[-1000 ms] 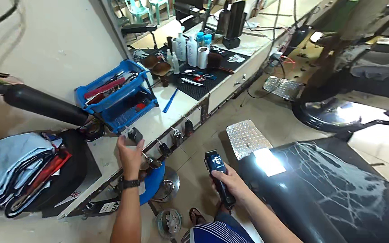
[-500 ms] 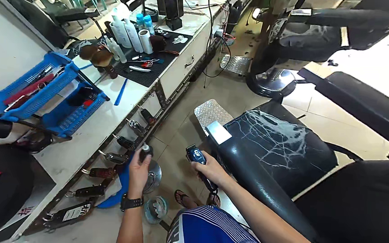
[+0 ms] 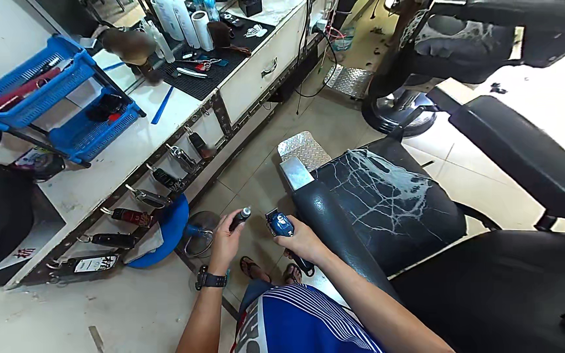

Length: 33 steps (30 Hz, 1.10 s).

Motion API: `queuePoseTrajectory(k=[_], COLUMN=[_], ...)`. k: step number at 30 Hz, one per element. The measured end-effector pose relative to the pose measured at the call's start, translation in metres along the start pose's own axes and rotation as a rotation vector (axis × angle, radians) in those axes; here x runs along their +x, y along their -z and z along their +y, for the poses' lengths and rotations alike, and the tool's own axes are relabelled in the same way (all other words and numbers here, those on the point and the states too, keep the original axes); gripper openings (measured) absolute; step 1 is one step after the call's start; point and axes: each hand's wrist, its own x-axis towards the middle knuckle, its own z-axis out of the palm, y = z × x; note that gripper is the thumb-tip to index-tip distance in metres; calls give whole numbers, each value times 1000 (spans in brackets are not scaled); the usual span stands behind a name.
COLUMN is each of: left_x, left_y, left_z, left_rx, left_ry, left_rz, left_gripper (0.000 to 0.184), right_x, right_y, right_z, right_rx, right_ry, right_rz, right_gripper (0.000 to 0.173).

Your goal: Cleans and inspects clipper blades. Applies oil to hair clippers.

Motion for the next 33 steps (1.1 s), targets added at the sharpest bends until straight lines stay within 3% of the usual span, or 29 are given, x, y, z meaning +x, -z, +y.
queuePoseTrajectory(k=[14,25,33], left_x=[-13,0,6], left_y=[0,-11,-17], left_z=[10,17,21], left_rx=[60,480,564], left_ry=[-8,-185,-264], left_rz=[-2,26,63], left_gripper=[33,32,33], right_x=[-12,-18,-18], right_y=[5,1,3], right_z=[3,0,1], right_rx=[-153,-183,-170], right_ry=[17,-62,-76], right_rz=[-22,-109,-121], right_gripper=[72,74,74])
